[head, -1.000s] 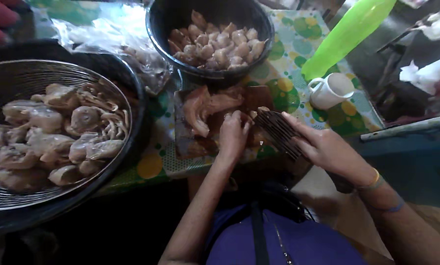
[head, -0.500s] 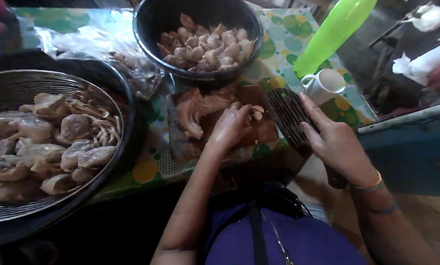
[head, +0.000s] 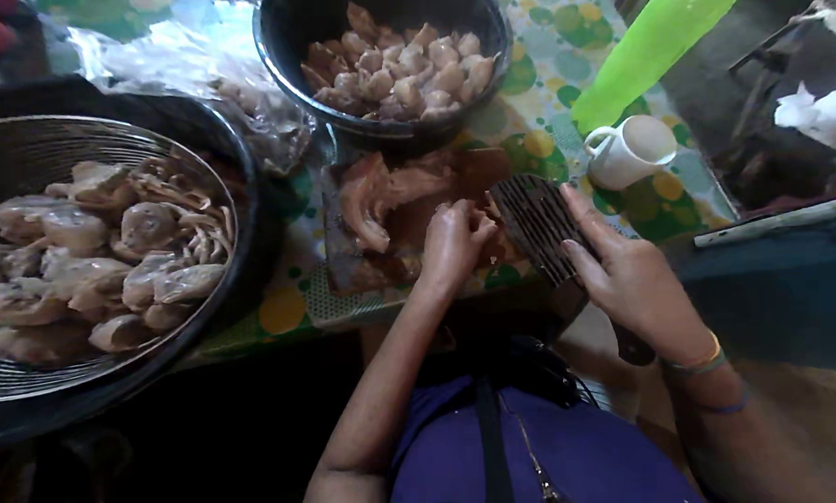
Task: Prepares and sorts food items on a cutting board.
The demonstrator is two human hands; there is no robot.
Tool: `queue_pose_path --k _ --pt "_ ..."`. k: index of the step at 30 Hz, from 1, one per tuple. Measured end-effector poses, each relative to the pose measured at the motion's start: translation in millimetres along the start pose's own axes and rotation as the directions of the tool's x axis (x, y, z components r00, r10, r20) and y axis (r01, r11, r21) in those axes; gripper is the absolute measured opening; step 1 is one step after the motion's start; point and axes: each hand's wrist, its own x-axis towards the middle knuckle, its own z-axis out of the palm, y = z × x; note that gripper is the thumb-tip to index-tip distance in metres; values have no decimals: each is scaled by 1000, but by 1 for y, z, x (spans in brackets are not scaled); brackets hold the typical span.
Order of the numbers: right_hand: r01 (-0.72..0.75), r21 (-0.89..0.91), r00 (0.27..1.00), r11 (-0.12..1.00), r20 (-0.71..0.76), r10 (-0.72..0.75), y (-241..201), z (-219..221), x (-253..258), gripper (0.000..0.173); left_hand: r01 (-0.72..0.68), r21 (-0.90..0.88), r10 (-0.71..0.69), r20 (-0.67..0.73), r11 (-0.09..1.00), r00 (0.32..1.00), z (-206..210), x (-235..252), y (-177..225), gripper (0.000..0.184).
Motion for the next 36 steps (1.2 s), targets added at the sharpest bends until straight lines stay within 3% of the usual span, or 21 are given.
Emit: queue_pose_path --k 3,9,12,17,21,27,36 --pt "19 -34 1000 999 5 -19 -3 0 -3 58 24 5 -24 19 1000 1000 -4 -4 2 26" --pt "87 -123 996 989 9 -87 -10 2 -6 56 10 63 -3 -103 998 995 9 -4 -4 21" --pt "102 -151 994 983 -13 -106 -11 2 -8 55 -63 49 70 -167 997 984 13 -8 -11 21" --pt "102 -152 993 983 -36 -108 -10 5 -10 54 -119 41 123 -126 992 984 10 -13 -18 30" --pt "92 -159 995 983 -26 -97 -13 5 -8 56 -93 31 97 -160 995 982 15 -12 -16 26" --pt "110 -173 993 979 -20 -116 -14 6 -9 55 -65 5 65 -175 998 982 12 -15 -19 34" --pt "114 -187 992 976 69 -103 -20 14 -2 59 -60 81 70 -130 995 989 12 -13 -18 25"
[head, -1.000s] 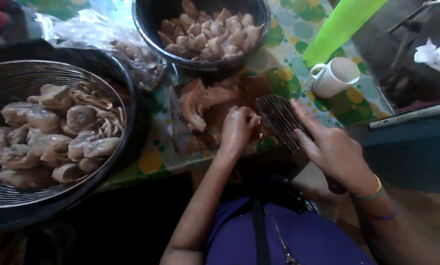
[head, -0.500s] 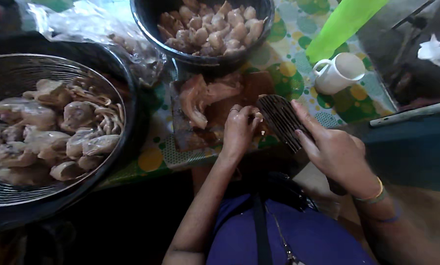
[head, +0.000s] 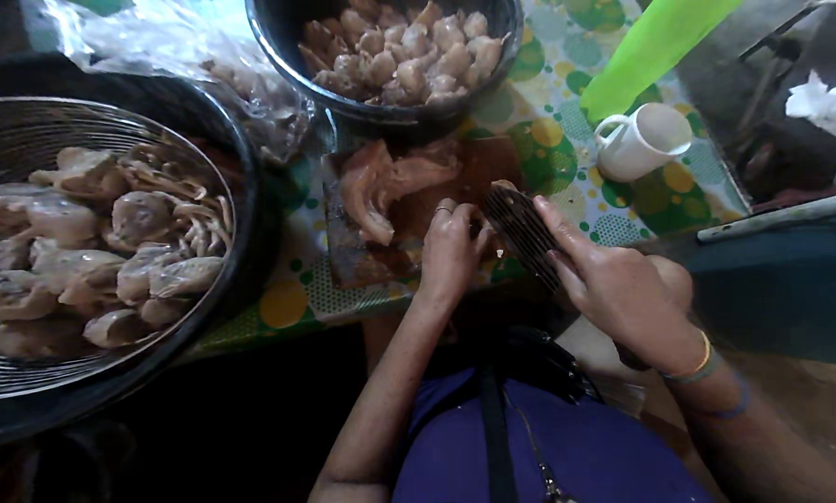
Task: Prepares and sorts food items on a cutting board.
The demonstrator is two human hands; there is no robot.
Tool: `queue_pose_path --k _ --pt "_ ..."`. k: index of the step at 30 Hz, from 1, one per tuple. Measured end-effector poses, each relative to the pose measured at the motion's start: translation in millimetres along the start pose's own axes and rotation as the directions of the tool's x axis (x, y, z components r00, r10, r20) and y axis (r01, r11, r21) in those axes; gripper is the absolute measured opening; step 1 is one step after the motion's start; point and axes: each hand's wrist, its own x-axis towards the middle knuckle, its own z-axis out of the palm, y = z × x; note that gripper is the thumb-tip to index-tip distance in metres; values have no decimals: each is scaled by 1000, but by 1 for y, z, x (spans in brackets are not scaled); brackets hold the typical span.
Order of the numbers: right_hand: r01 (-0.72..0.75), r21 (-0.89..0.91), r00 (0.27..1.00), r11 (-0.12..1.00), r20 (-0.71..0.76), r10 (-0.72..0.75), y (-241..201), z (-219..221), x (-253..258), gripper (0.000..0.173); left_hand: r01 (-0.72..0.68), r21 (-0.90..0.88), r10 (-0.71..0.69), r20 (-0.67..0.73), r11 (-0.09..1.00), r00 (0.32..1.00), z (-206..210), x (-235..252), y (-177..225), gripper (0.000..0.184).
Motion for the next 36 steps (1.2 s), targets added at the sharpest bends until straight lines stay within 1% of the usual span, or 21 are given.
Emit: queue_pose_path --k 4,7,9,11,12,13,14,15,16,18,20,21,23,25,27,28,30,33,34,35,36 --pt "28 -34 998 999 52 -26 -2 -3 8 59 37 19 -38 48 999 998 -3 3 3 25" --pt "46 -85 995 995 96 -37 -13 4 20 65 5 49 -7 40 999 999 -2 5 1 23" --pt "41 -100 992 994 120 -29 -16 9 26 68 8 45 -10 54 999 998 -2 5 3 21" --pt "4 -45 990 999 140 2 -8 10 28 67 38 57 -41 60 998 997 -2 4 7 24" --pt "-39 15 983 999 181 35 1 7 30 65 50 69 -55 59 996 997 -1 3 8 25" --pt "-108 93 964 990 253 82 10 3 32 64 68 76 -73 60 995 996 0 2 10 26" --pt "-189 186 939 964 321 122 20 -2 34 63 73 79 -76 45 994 996 0 2 10 26" --pt "-269 298 919 916 364 152 29 -5 34 62 66 78 -67 21 995 997 1 3 8 26" --pt "-337 428 913 839 365 181 37 -8 31 60 48 71 -48 -4 996 999 2 6 5 26" --pt "-373 640 928 672 278 249 50 -12 25 60 7 26 -6 -32 1000 999 2 12 -1 28" --pt "-359 759 924 543 206 322 61 -12 23 63 -32 -31 32 -16 999 999 0 15 -3 33" --pt "-365 794 912 486 199 360 67 -10 23 64 -34 -59 34 1 998 999 -1 16 -1 36" --pt "-422 811 875 405 248 417 75 -2 21 64 17 -90 -13 49 996 999 0 13 6 52" --pt "-476 797 847 371 302 439 77 10 20 62 69 -96 -67 26 993 997 3 14 15 65" --pt "-484 798 848 359 326 418 76 22 19 63 46 -111 -50 -42 993 998 11 19 23 75" --pt "-476 806 853 353 324 409 74 28 19 63 47 -132 -50 -25 990 998 13 23 29 78" --pt "-456 820 864 346 316 391 66 37 19 64 47 -169 -45 20 984 999 21 30 37 76" --pt "-405 853 898 329 303 319 44 50 23 65 79 -181 -66 78 980 995 23 35 47 60" --pt "-385 866 908 320 292 301 35 51 24 66 73 -210 -64 50 975 997 25 36 48 54" --pt "-363 871 918 330 273 289 25 50 23 66 57 -255 -61 -9 965 998 28 35 47 48" --pt "-337 864 930 374 244 275 17 45 22 66 19 -310 -53 -103 950 993 30 34 47 43"
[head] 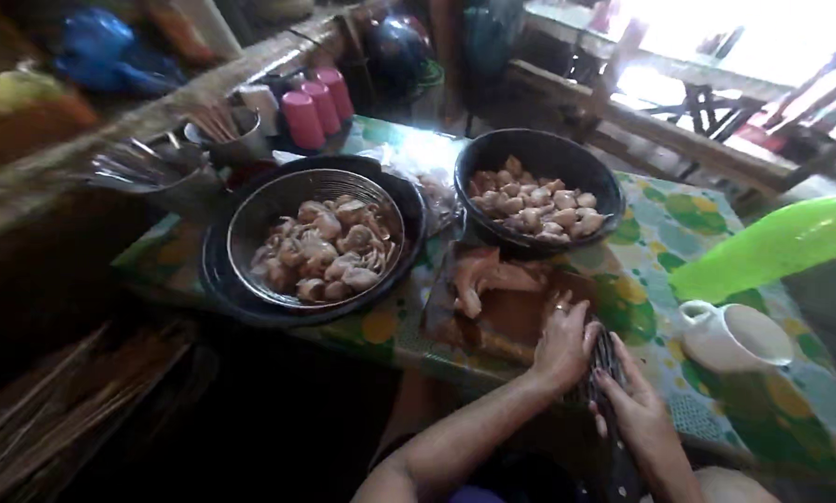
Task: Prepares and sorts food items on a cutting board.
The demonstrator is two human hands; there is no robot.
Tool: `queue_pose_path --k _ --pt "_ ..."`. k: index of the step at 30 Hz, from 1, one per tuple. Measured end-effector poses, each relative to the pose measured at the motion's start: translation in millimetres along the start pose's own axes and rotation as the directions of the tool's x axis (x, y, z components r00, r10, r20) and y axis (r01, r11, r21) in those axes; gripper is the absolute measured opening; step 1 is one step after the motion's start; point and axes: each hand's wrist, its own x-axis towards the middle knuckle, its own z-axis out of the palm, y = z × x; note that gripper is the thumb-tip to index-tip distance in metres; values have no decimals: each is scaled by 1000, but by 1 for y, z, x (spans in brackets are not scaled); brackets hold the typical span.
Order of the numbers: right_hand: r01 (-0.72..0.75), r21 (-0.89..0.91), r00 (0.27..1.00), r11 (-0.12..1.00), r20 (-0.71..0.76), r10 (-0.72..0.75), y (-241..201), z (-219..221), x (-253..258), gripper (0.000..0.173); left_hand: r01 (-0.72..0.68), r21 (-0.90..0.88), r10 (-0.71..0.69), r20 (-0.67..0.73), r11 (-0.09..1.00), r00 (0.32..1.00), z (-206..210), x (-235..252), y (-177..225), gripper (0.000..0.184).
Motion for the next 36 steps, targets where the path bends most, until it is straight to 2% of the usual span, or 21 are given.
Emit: queue_pose_path --k 3,5,6,8,9,10,11,13,14,16,18,20,21,23,25,26,28,30,32,34,36 --pt "158 -299 985 941 -20 -172 -24 7 -19 64 -83 -266 -4 -311 960 950 -2 -3 3 36" --pt "256 -394 959 883 -13 -284 -39 6 -28 63 -22 -573 -229 -362 819 904 -11 -2 13 34" --pt "274 -374 954 886 -14 -301 -48 4 -31 63 51 -757 -392 -278 651 877 -18 -2 22 32" --pt "290 -283 949 914 -39 -313 -62 -4 -36 64 179 -970 -615 41 165 787 -39 -2 40 27" --pt "302 -238 944 923 -63 -325 -67 -9 -36 65 220 -974 -634 202 -52 747 -54 -3 48 26" --pt "307 -197 940 931 -88 -328 -70 -15 -35 65 241 -948 -615 317 -206 722 -71 -4 55 28" --pt "312 -164 936 936 -116 -332 -72 -21 -33 66 247 -927 -594 371 -281 714 -90 -5 62 27" --pt "320 -132 928 938 -156 -339 -71 -35 -29 66 253 -939 -546 340 -231 766 -129 -2 70 25" --pt "308 -128 928 943 -177 -327 -69 -43 -28 66 280 -955 -497 292 -101 817 -149 2 68 27" --pt "275 -121 931 954 -213 -296 -63 -56 -23 66 305 -905 -355 192 297 915 -196 22 64 29" --pt "243 -129 933 961 -238 -268 -55 -65 -18 65 291 -675 -244 166 678 955 -245 56 56 26" --pt "223 -115 933 968 -264 -246 -47 -70 -15 65 364 -332 -339 130 871 932 -282 92 45 23" --pt "217 -112 932 970 -272 -240 -44 -72 -14 65 425 -136 -415 96 895 905 -292 110 38 21" --pt "196 -113 932 974 -287 -221 -40 -73 -13 65 506 260 -531 32 822 847 -303 141 24 15" --pt "171 -129 932 977 -302 -203 -39 -74 -14 65 426 687 -567 -24 589 823 -304 167 14 14" --pt "167 -134 930 977 -308 -201 -37 -76 -13 65 379 804 -564 -66 459 823 -300 176 11 16" --pt "173 -135 920 976 -331 -209 -34 -79 -10 65 394 846 -504 -180 358 845 -294 185 1 21" --pt "186 -123 912 975 -349 -218 -30 -82 -6 65 436 811 -387 -286 390 877 -291 188 -6 32" --pt "191 -125 910 974 -350 -224 -27 -83 -2 65 419 769 -283 -316 483 906 -297 193 -19 38" --pt "178 -131 913 975 -347 -213 -25 -83 4 65 414 735 -280 -308 537 909 -303 200 -32 37" --pt "186 -151 917 971 -329 -227 -24 -81 9 65 447 716 -379 -269 536 885 -305 198 -34 38"
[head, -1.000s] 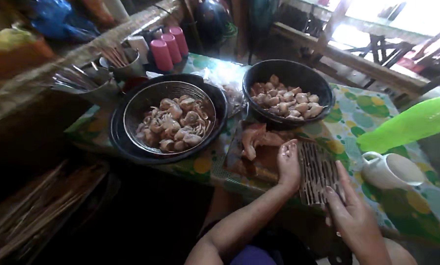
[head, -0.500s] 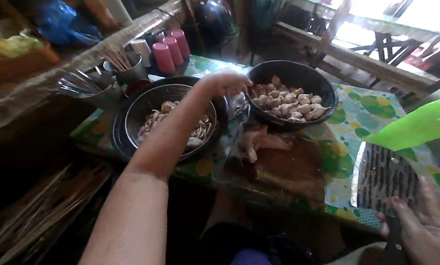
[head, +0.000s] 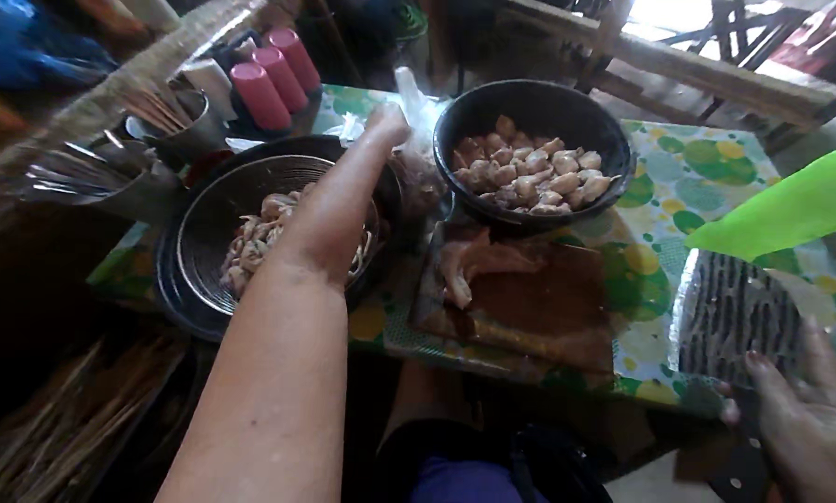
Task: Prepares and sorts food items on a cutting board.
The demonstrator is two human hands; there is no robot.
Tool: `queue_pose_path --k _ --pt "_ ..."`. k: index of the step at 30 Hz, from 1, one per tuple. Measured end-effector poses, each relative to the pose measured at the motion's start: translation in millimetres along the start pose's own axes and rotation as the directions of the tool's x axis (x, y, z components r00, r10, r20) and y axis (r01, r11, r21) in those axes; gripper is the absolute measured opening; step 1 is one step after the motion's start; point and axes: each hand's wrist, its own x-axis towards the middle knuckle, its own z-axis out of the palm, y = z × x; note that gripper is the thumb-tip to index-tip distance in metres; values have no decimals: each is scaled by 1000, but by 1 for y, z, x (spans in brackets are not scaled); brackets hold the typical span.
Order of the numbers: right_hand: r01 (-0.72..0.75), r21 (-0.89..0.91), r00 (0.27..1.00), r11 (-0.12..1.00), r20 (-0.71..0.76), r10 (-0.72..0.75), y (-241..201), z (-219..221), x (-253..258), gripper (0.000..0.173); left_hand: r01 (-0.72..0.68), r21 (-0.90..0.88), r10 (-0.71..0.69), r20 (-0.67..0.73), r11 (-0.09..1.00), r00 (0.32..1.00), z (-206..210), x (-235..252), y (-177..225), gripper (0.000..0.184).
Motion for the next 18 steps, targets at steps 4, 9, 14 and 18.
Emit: queue_pose_path --k 4,9,14,18 --pt "40 20 999 999 10 -40 3 8 9 64 23 -38 -18 131 999 991 -5 -1 -6 37" --pt "66 71 998 995 -24 -65 17 10 24 63 -63 99 55 80 993 995 -31 -24 7 30" --pt "70 135 996 988 -72 -60 44 12 34 64 -169 404 167 39 899 985 -59 -92 67 25" --pt "14 182 995 983 -102 4 56 19 36 65 -553 270 454 353 788 818 -33 -101 114 20"
